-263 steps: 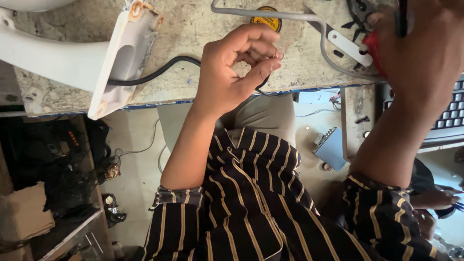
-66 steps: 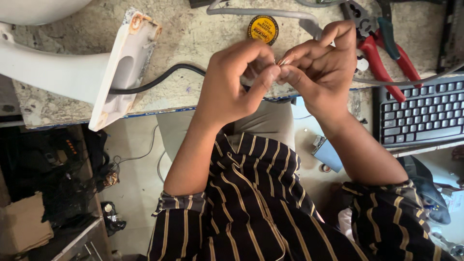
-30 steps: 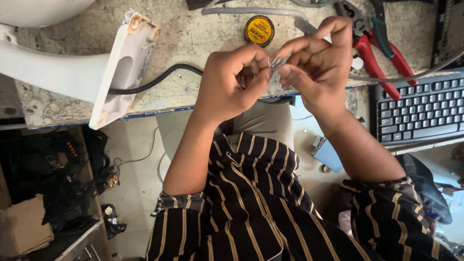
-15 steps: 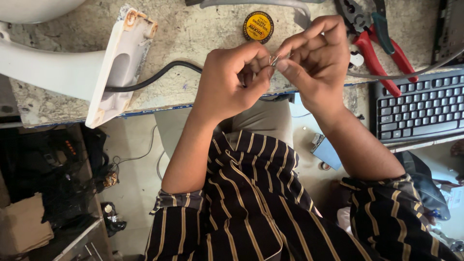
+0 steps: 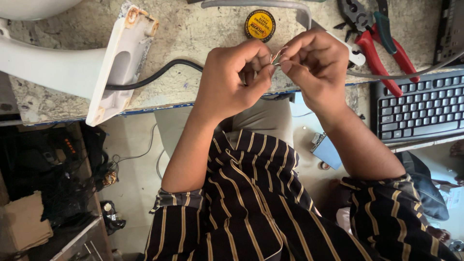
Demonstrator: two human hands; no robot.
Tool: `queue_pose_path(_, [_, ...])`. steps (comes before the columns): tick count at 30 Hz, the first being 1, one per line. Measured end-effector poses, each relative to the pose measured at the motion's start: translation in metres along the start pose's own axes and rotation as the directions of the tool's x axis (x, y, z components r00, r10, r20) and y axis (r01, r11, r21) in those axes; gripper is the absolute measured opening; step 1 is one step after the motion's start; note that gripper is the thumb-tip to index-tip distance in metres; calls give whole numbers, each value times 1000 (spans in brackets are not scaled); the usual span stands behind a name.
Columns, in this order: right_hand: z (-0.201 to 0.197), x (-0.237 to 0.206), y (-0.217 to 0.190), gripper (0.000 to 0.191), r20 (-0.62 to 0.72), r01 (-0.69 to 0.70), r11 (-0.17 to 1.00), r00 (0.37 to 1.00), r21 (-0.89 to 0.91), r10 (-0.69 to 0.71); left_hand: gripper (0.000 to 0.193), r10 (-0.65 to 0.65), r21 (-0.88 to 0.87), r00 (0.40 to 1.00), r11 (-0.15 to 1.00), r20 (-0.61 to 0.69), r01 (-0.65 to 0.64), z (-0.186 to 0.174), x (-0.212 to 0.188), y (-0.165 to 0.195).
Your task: The person sits at a workbench preparing the stranded ends of a black power cable attached to a white bracket. They twist the exposed wire strands by hand, apply solder wire from a tin, use pliers and a wire tool on the joint, and finally use a small blade to trim or strip the wire end.
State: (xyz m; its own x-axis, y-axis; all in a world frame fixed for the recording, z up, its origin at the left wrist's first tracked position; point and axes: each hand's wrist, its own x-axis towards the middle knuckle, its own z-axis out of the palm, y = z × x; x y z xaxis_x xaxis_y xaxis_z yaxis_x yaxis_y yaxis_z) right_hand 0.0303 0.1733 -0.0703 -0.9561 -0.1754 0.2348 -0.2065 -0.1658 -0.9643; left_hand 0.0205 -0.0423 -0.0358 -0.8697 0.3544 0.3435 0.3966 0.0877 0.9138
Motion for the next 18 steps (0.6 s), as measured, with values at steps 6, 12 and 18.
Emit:
queue_pose_path(6, [3,2,-5,14,12,-28,1000,1000,0,28,11,24,9,1000,1000,-1,-24,0,1,1])
queue_pose_path(12, [5,1,-9,11,48,-15,1000,999,16,14,11,45,27,999,999,2,-45,0,0,2])
queue_pose_path(18, [3,2,-7,10,23,21,999,1000,-48,-19,10,10,-4,1000,1000,2,-10,1,0,1])
